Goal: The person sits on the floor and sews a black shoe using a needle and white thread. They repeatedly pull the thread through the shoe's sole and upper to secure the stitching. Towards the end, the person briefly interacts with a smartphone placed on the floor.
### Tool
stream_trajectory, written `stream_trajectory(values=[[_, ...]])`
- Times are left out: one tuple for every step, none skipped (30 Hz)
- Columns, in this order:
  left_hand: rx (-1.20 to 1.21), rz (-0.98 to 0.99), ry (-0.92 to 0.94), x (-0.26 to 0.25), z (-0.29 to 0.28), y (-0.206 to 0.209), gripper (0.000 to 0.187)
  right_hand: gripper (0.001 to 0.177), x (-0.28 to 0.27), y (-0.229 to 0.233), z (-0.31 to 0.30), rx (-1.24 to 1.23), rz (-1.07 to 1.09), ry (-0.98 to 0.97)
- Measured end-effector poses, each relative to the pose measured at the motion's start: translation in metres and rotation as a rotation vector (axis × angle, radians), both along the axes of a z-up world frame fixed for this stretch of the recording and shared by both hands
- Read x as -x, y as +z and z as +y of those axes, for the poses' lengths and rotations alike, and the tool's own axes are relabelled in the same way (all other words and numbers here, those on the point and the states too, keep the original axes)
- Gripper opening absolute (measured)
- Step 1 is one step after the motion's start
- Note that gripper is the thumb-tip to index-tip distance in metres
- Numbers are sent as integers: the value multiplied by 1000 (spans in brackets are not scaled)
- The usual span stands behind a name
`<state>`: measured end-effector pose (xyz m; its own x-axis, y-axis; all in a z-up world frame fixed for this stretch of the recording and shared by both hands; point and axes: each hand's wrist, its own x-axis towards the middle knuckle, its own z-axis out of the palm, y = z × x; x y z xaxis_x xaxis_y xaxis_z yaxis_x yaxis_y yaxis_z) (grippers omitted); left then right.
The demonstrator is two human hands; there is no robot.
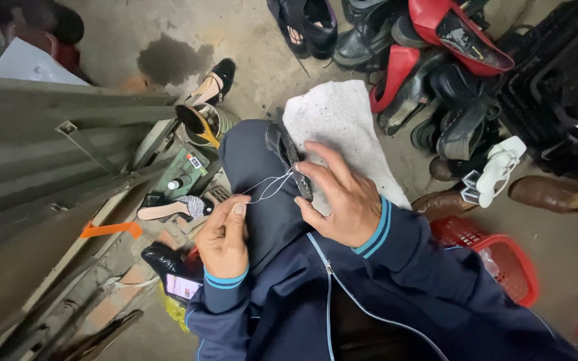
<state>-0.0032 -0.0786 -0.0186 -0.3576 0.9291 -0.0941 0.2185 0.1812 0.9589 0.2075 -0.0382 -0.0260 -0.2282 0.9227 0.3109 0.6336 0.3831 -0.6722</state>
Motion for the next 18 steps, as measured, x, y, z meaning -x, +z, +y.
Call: stream_trajectory(values=[[-7,-17,-26,0,-1,1,16,43,2,3,1,0,7,21],[-15,-33,-51,0,-1,1,17,39,3,5,1,-1,15,42],[-16,-31,-47,1,-2,2,17,39,6,7,1,-1,17,45],[-25,-7,-64,1,-2,3,17,37,8,9,1,-26,12,53],[-33,15,-84,1,-2,4,16,35,10,10,0,-51,6,58],[-34,15,-83,1,-3,6,16,35,12,10,0,-51,6,59],[-37,23,-91,0,-5,7,17,31,15,10,-1,-77,-14,60],[-40,30,-99,0,-6,8,17,27,17,10,-2,-103,-33,61],[-39,29,-95,-2,-6,11,17,27,20,14,-1,-102,-34,64],[-46,31,-103,-3,-6,14,17,18,23,18,1,-172,-60,59],[-53,33,-112,-4,-6,17,16,13,27,22,3,-242,-85,53],[-53,32,-108,-5,-5,21,16,13,28,21,3,-242,-85,57],[-64,36,-123,-7,-4,25,16,10,30,21,3,-245,-79,61],[-76,40,-138,-8,-3,29,16,8,31,21,3,-249,-74,66],[-77,39,-135,-9,-3,31,16,8,31,20,3,-249,-75,68],[-89,43,-151,-10,-2,33,15,7,31,19,2,-224,-63,68],[-101,47,-169,-11,-2,35,15,7,31,17,2,-197,-53,66],[-101,46,-169,-10,-4,28,15,7,31,16,2,-197,-54,66]])
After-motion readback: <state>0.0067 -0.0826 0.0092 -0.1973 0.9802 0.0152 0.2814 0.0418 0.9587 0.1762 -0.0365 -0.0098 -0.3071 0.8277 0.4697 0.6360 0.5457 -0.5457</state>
